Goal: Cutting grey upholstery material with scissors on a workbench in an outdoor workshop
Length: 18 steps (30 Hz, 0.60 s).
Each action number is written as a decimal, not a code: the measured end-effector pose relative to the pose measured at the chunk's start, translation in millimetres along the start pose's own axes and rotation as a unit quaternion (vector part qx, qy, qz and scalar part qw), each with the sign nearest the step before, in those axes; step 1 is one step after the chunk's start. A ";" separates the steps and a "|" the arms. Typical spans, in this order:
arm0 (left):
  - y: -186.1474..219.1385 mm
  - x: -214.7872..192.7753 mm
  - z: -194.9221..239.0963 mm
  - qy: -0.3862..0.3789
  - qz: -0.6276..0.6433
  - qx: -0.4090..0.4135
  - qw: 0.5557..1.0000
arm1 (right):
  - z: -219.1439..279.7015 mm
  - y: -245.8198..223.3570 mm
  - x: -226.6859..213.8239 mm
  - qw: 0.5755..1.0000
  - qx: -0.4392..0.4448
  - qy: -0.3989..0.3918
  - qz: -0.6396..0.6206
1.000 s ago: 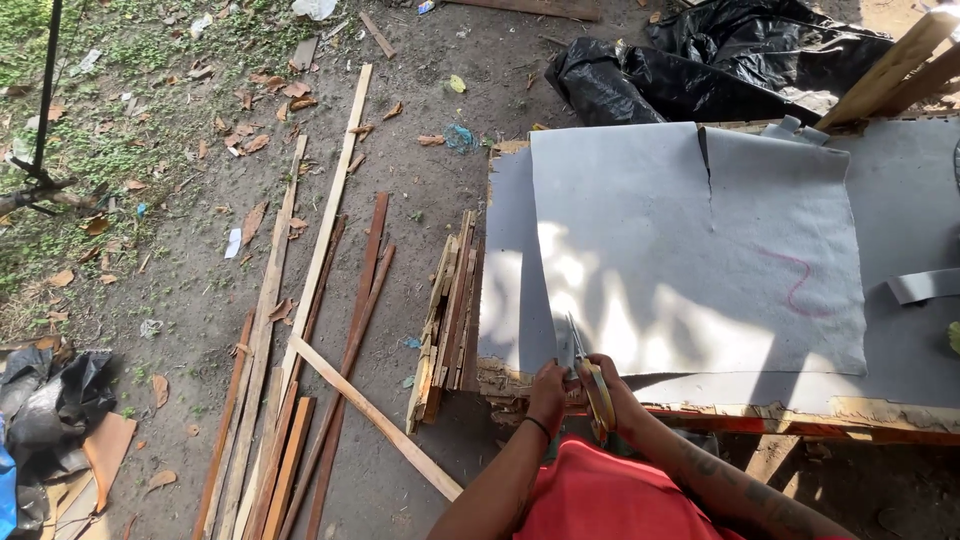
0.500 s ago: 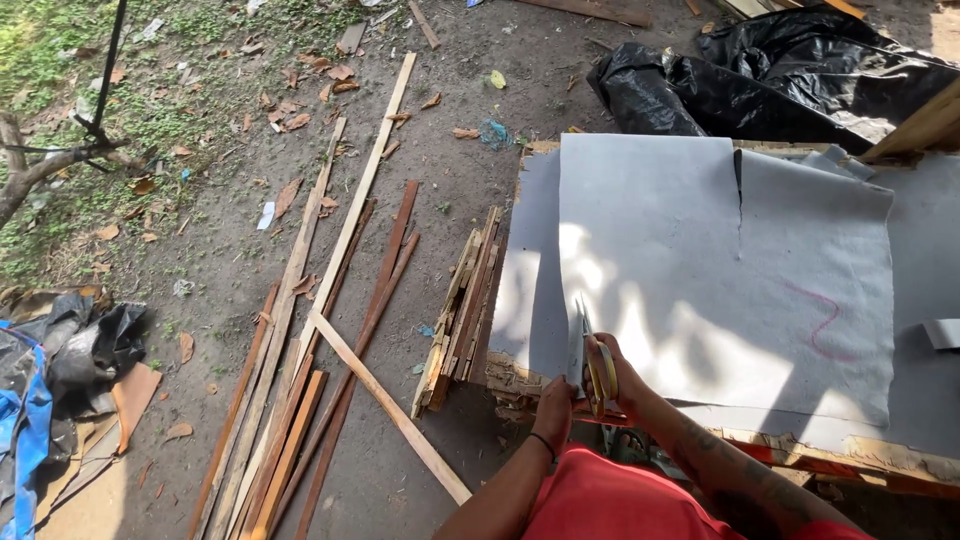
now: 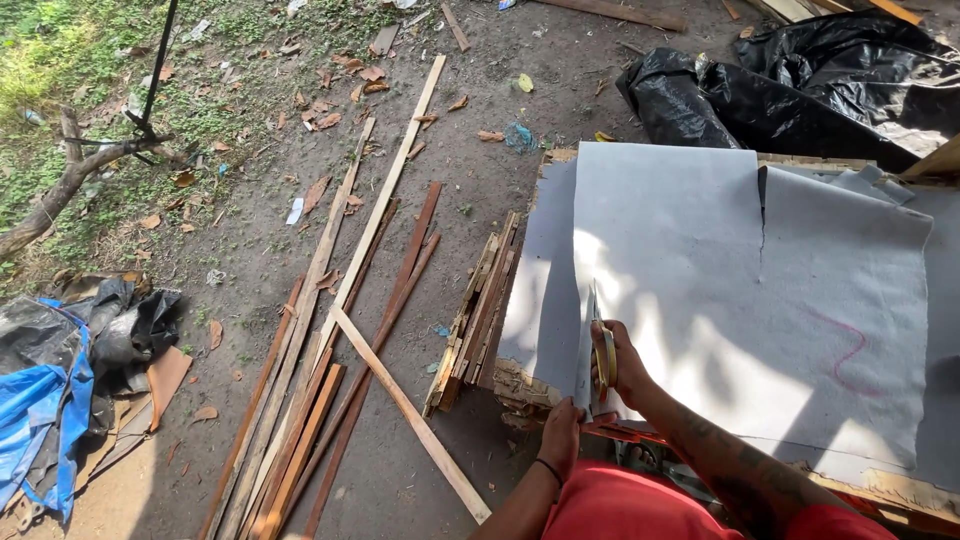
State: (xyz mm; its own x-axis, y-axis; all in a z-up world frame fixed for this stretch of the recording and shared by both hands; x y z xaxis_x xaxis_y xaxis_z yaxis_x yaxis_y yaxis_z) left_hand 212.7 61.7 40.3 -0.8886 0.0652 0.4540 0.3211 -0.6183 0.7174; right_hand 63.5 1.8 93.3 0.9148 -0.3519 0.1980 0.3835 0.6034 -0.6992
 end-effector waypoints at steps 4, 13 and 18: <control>-2.4 1.1 7.5 -0.017 0.013 0.015 1.000 | -0.4 -6.9 0.2 0.999 -0.026 0.007 -0.039; 9.6 2.8 31.8 0.035 0.030 -0.044 0.998 | -19.2 -12.9 0.9 0.998 -0.010 0.012 -0.057; 5.0 -10.4 34.9 0.034 -0.013 -0.050 0.998 | -12.6 -28.0 6.8 1.000 -0.024 0.006 0.004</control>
State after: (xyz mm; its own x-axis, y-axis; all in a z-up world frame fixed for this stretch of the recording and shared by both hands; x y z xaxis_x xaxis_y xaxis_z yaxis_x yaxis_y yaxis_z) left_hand 235.0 85.2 57.6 -0.9176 0.0310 0.3963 0.2664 -0.6920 0.6709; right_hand 57.3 -26.5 105.6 0.9161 -0.3560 0.1847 0.3698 0.5717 -0.7324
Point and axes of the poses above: each hand's wrist, its own z-axis away from the middle knuckle, its own x-axis out of the palm, y = z × x, the point moved 1 cm from there along -z, towards the middle knuckle, and after that the axes turned 6 degrees about x, right-handed, at the moved point
